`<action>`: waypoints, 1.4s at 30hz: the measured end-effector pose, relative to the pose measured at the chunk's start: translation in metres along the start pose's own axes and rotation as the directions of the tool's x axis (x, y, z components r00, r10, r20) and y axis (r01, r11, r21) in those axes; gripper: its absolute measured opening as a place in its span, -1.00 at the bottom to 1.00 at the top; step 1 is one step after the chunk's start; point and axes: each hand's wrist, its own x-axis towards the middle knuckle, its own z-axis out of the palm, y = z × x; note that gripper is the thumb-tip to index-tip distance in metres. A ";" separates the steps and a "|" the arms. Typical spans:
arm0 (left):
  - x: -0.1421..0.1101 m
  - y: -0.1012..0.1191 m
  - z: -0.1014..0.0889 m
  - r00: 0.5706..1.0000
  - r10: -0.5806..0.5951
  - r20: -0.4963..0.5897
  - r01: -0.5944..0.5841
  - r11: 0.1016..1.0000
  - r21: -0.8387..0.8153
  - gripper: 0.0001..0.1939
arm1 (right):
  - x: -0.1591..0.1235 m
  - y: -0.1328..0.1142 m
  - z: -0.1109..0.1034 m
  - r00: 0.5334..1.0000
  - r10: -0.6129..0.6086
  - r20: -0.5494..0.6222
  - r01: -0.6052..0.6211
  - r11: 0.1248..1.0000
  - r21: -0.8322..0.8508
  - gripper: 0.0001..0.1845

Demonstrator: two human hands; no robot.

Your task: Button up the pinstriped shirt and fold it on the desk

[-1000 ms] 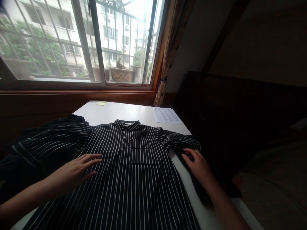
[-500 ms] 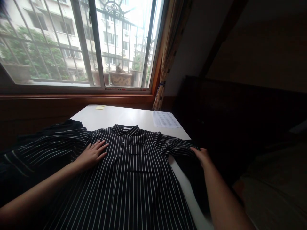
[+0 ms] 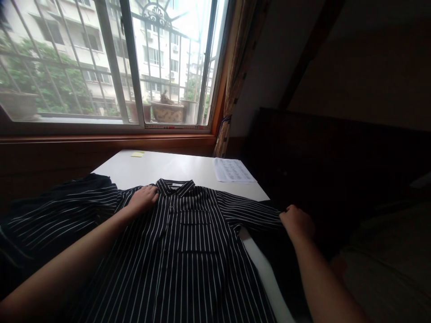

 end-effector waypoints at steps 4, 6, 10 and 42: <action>0.030 -0.023 -0.004 0.986 -0.156 -0.052 0.154 0.988 -0.025 -0.69 | -0.015 -0.029 0.005 0.981 -0.181 -0.064 0.175 0.981 -0.085 -0.69; 0.045 -0.036 -0.007 0.980 -0.193 -0.046 0.191 0.980 -0.053 -0.67 | -0.019 -0.057 0.012 0.943 -0.324 -0.074 0.318 0.944 -0.086 -0.72; 0.075 -0.052 -0.008 0.987 -0.142 0.074 0.151 0.978 -0.143 -0.64 | -0.022 -0.131 0.038 0.846 -0.532 0.030 0.532 0.847 0.018 -0.74; 0.079 -0.043 0.031 0.973 -0.176 -0.148 0.179 0.984 0.003 -0.82 | -0.046 -0.279 0.156 0.565 -0.807 0.172 0.746 0.588 0.312 -0.68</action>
